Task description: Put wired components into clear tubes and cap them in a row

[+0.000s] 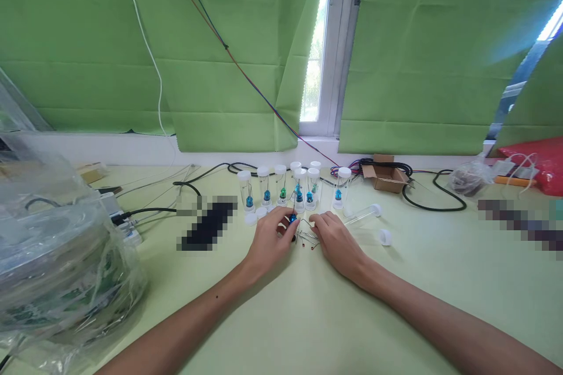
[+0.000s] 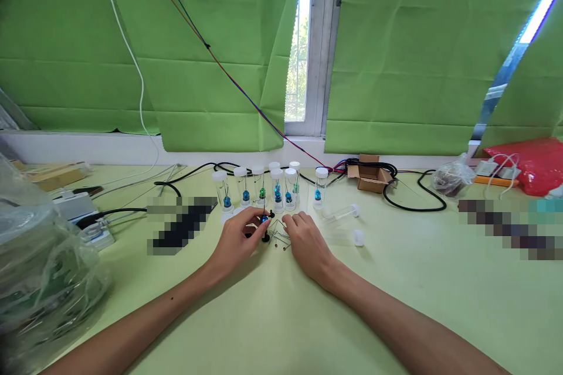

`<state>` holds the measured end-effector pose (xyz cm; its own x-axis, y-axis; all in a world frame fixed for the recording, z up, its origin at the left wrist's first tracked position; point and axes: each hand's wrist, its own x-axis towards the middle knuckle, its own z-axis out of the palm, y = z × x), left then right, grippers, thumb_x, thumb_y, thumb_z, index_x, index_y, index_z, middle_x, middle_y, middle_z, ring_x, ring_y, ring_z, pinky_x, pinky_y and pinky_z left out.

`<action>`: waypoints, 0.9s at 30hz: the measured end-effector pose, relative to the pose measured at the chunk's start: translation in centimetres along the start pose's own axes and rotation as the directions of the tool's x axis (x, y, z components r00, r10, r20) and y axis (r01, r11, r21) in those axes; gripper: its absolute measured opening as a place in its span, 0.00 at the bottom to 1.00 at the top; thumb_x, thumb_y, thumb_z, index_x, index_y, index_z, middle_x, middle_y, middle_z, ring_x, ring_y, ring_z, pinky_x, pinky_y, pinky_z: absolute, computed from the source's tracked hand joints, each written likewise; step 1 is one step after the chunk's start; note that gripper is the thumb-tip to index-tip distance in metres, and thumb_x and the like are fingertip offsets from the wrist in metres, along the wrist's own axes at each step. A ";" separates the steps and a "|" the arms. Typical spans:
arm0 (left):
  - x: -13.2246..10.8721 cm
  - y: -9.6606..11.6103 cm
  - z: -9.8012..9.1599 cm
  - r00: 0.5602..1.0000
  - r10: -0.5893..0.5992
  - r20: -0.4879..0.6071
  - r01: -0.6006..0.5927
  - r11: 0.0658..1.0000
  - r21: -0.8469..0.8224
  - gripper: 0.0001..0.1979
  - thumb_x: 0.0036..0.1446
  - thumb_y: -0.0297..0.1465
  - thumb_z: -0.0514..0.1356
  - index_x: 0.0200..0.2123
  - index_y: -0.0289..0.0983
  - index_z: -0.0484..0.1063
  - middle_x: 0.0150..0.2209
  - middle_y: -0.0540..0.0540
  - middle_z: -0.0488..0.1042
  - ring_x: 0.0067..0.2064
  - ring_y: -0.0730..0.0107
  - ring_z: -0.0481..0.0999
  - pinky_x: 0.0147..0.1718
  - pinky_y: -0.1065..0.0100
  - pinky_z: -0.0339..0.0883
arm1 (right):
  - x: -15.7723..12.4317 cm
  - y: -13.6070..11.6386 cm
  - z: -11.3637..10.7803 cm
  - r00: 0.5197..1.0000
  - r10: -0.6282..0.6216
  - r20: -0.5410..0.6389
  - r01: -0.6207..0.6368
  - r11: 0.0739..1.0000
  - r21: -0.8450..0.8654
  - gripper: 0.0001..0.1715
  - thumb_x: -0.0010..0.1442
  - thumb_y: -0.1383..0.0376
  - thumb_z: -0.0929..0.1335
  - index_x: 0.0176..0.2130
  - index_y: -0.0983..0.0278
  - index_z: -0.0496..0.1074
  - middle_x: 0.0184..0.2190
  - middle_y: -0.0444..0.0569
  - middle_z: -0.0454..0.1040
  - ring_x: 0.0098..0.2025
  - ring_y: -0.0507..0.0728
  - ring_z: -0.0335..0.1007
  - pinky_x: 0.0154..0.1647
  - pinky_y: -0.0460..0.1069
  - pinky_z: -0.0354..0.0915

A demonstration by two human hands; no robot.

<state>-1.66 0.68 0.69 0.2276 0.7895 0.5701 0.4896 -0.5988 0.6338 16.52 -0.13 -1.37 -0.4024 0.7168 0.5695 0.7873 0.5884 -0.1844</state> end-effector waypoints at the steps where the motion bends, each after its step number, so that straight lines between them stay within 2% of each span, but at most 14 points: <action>1: 0.1 0.0 0.0 1.000 -0.005 -0.010 0.005 1.000 -0.005 0.07 0.60 0.34 0.57 0.39 0.38 0.71 0.36 0.46 0.75 0.31 0.71 0.73 0.27 0.71 0.71 | 0.0 0.0 0.0 1.000 -0.001 -0.002 0.001 1.000 0.004 0.09 0.65 0.77 0.61 0.40 0.65 0.66 0.35 0.51 0.71 0.38 0.59 0.64 0.39 0.51 0.63; 6: 0.3 0.1 -0.2 0.997 -0.046 -0.063 0.046 0.999 -0.012 0.08 0.60 0.35 0.57 0.38 0.37 0.72 0.35 0.46 0.76 0.32 0.70 0.73 0.28 0.70 0.71 | 0.0 0.0 0.0 1.000 -0.010 -0.011 0.010 1.000 0.003 0.11 0.65 0.76 0.60 0.44 0.66 0.67 0.36 0.53 0.72 0.40 0.60 0.65 0.40 0.52 0.63; 14: 0.3 0.5 -0.6 0.981 -0.102 -0.163 0.096 0.994 -0.048 0.09 0.60 0.36 0.57 0.39 0.37 0.73 0.36 0.47 0.75 0.32 0.72 0.72 0.29 0.71 0.70 | -0.2 0.3 0.3 0.997 -0.030 0.074 0.039 0.993 -0.113 0.10 0.65 0.75 0.61 0.39 0.66 0.70 0.34 0.53 0.71 0.38 0.60 0.63 0.39 0.52 0.62; 20: 0.4 0.3 -0.5 0.972 -0.151 -0.178 0.132 0.985 -0.110 0.10 0.60 0.37 0.58 0.39 0.37 0.72 0.36 0.47 0.74 0.31 0.72 0.72 0.28 0.72 0.70 | -0.2 0.5 0.6 0.993 -0.053 0.107 0.073 0.980 -0.185 0.09 0.64 0.74 0.63 0.37 0.66 0.72 0.34 0.52 0.72 0.39 0.59 0.63 0.41 0.51 0.60; 27: 0.3 0.4 -0.4 0.974 -0.133 -0.181 0.117 0.988 -0.097 0.09 0.60 0.36 0.58 0.39 0.37 0.73 0.37 0.46 0.74 0.33 0.72 0.72 0.29 0.72 0.70 | -0.2 -0.2 -0.4 0.990 -0.124 0.069 0.137 0.963 -0.231 0.08 0.64 0.73 0.64 0.35 0.66 0.71 0.34 0.53 0.71 0.40 0.59 0.63 0.45 0.52 0.59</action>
<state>-1.73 0.59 1.29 0.0044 0.8248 0.5654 0.4285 -0.5124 0.7442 16.62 -0.50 -1.12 -0.5284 0.6624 0.5312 0.8110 0.5788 0.0850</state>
